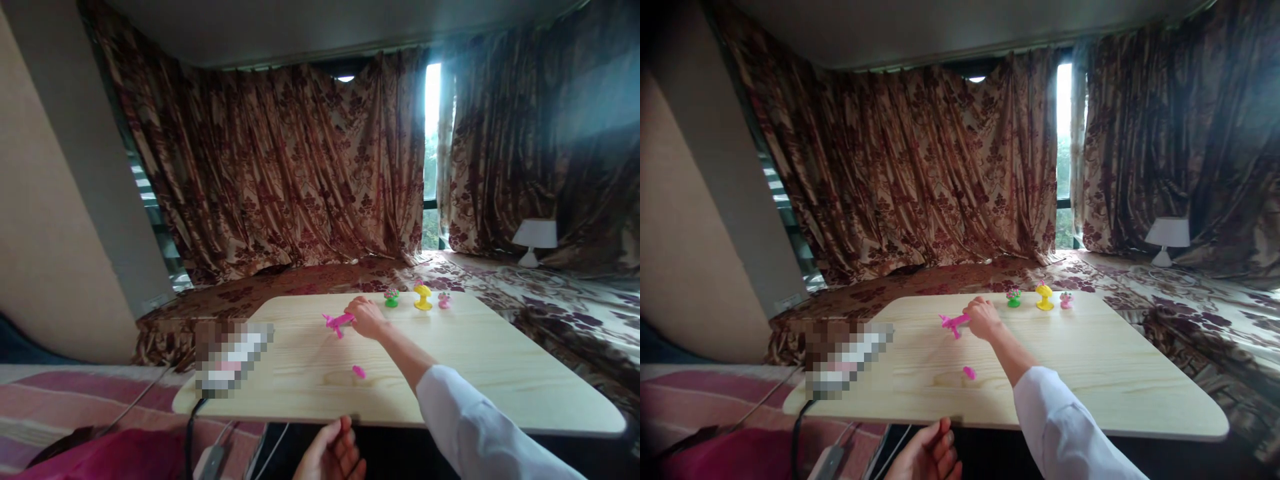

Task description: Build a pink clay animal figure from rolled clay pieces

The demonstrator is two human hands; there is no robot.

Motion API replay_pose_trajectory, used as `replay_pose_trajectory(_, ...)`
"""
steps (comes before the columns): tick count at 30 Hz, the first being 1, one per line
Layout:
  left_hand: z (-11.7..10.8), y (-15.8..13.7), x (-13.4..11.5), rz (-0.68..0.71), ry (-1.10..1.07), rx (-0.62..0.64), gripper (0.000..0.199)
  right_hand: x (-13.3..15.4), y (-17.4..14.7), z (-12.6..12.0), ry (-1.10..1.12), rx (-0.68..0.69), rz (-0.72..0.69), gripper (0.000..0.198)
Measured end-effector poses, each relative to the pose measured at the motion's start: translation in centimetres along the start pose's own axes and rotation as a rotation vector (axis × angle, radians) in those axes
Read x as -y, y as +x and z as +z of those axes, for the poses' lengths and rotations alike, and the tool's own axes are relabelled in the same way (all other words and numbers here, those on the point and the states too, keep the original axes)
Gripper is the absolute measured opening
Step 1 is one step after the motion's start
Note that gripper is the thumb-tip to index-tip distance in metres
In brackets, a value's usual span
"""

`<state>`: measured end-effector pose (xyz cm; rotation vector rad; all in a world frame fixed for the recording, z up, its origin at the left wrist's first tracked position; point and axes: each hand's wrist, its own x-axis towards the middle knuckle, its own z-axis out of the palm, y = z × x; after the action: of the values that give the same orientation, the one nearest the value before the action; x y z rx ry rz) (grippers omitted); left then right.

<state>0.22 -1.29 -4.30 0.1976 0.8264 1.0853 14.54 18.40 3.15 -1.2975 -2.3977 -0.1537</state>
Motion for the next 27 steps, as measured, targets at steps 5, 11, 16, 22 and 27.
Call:
replay_pose_trajectory(5, 0.0, -0.3, -0.1, -0.011, -0.006, 0.008, 0.011, 0.3, 0.0, -0.1, -0.080, 0.025, 0.023, 0.027)
replay_pose_trajectory(11, -0.4, -0.1, 0.2, -0.001, -0.009, 0.063, 0.012, 1.3, -0.2, -0.7, -0.086, -0.001, 0.058, 0.028)
replay_pose_trajectory(16, -1.1, 0.2, 0.0, 0.025, -0.040, 0.076, 0.011, 2.2, -3.0, -3.0, 0.000, -0.092, 0.051, 0.029)
replay_pose_trajectory(22, -0.9, -0.6, 0.3, 0.067, -0.133, 0.140, 0.014, 4.9, -10.2, -1.5, 0.204, -0.119, 0.060, 0.021)
replay_pose_trajectory(27, -0.8, -1.4, -0.7, 0.198, -0.080, 0.119, 0.017, 7.3, -11.4, 1.4, 0.354, -0.139, 0.083, 0.021)
